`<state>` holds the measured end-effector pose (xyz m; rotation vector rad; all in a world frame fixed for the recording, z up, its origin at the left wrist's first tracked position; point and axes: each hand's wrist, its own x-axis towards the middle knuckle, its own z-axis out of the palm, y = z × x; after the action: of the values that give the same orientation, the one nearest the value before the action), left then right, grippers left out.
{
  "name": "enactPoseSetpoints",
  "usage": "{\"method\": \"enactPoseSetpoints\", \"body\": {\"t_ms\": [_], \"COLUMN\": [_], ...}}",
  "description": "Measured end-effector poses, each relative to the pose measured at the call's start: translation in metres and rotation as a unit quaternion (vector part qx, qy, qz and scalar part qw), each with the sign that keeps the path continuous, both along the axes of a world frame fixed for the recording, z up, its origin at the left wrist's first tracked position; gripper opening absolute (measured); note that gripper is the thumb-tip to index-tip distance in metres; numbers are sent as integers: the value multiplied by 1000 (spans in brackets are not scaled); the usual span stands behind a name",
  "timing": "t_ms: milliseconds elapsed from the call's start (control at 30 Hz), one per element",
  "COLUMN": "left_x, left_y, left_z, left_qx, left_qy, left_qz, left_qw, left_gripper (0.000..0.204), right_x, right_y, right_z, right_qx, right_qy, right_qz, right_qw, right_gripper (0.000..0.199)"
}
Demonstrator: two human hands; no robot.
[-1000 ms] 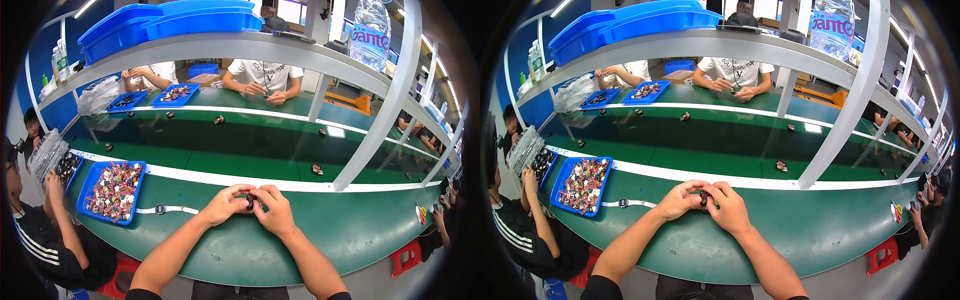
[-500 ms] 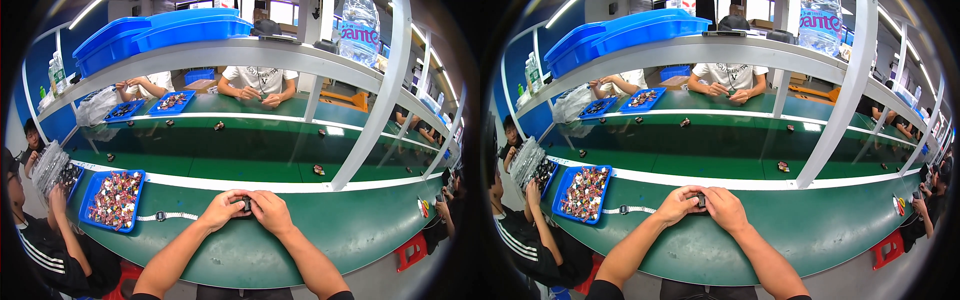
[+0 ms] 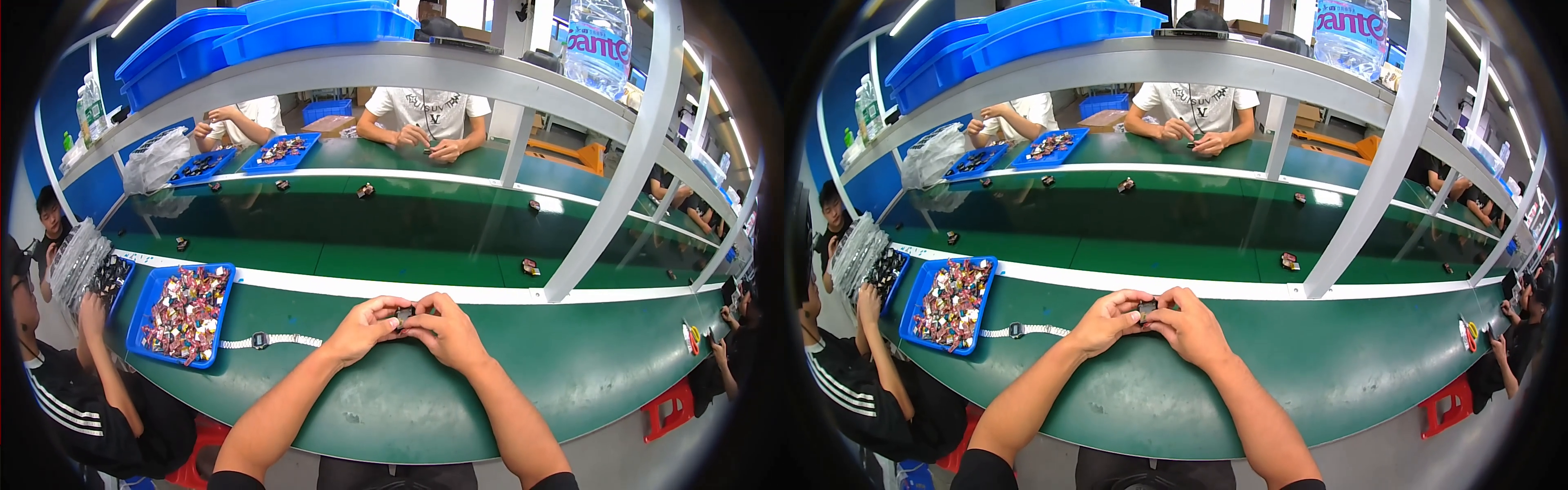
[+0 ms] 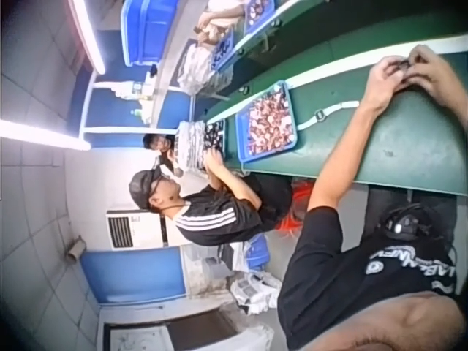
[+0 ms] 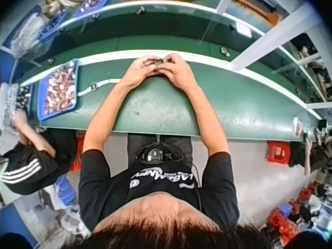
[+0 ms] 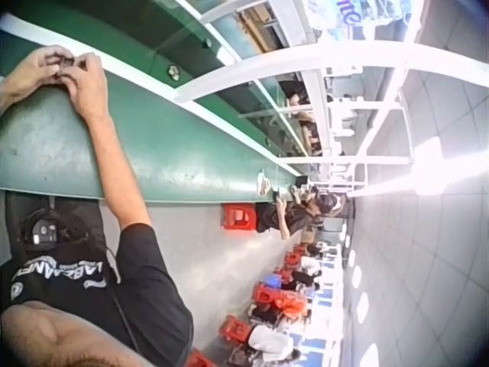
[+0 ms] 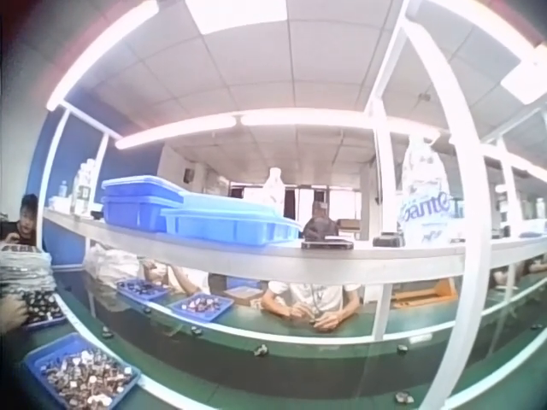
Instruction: Manually assembling small mechanical or electronic parts on a factory production line.
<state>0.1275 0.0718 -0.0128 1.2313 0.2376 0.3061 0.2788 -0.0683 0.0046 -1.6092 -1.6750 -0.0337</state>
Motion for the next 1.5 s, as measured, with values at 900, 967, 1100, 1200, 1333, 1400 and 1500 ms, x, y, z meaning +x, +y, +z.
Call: {"method": "enactPoseSetpoints", "body": {"t_ms": [900,967,1100,1200,1333,1400,1500], "left_x": [-1,0,2,0,-1,0,-1], "left_y": [4,3,1,5,6,6,5], "left_z": [-8,-7,-6,-11,-15,-16,-13], "left_qx": [16,1,-19,-29,-43,-51,-54], "left_qy": [-21,-23,-38,-33,-52,-67,-75], "left_qz": [-43,-41,-46,-43,-44,-53,-59], "left_qw": [999,999,998,998,997,995,994], "left_gripper": [37,35,31,29,27,26,26], "right_x": [-5,-7,-13,-17,-17,-17,-17], "right_y": [-2,-3,-1,0,2,2,1], "right_z": [-3,-2,-7,-5,-8,-10,-9], "right_qx": [-47,-29,20,40,55,64,66], "right_qy": [123,99,95,70,74,94,113], "right_qz": [57,9,-34,-9,-17,-12,1], "right_qw": [990,995,995,997,996,993,991], "right_gripper": [8,9,9,13,15,16,14]}}
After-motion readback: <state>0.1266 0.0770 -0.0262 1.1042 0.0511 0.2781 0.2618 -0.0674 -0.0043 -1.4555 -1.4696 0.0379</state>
